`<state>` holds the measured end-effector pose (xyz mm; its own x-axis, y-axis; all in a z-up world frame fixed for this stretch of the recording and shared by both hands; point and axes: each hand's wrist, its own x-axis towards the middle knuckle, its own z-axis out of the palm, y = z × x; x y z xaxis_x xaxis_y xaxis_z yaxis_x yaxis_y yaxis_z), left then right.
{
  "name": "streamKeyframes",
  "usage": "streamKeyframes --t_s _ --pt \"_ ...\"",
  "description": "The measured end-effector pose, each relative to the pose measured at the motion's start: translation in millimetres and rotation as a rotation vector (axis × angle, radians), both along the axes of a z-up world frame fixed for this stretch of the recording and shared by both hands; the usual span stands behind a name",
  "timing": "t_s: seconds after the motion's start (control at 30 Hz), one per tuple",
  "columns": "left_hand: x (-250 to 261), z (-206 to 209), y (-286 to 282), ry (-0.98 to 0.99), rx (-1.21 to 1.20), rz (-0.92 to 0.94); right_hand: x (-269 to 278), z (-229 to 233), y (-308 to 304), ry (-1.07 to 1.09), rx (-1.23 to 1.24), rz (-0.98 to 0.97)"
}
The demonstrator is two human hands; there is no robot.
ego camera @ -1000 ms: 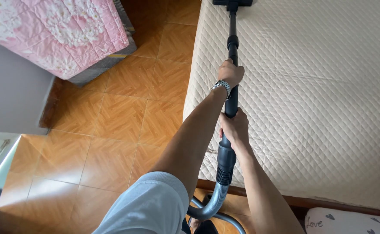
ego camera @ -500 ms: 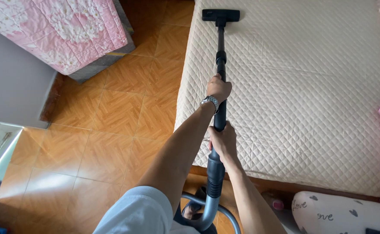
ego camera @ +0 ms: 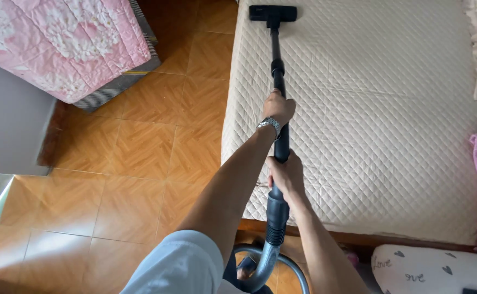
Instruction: Vacuuming the surface of a bed using a vacuum cleaner.
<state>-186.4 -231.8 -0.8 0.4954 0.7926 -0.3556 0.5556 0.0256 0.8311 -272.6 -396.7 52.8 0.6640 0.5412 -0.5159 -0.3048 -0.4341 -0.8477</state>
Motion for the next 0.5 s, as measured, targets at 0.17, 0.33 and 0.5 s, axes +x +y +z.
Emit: streamKeyframes --t_s 0.17,0.33,0.5 --pt "10.6 10.2 46.2 0.024 -0.051 0.011 8.4 -3.1 47.7 -0.029 0.010 -0.013" --pt "12.1 -5.6 71.2 0.018 -0.058 -0.034 5.1 -5.0 70.4 -0.036 -0.005 -0.027" --pt "6.4 -0.4 65.8 -0.025 -0.029 -0.015 4.7 -14.9 66.9 -0.039 0.041 -0.025"
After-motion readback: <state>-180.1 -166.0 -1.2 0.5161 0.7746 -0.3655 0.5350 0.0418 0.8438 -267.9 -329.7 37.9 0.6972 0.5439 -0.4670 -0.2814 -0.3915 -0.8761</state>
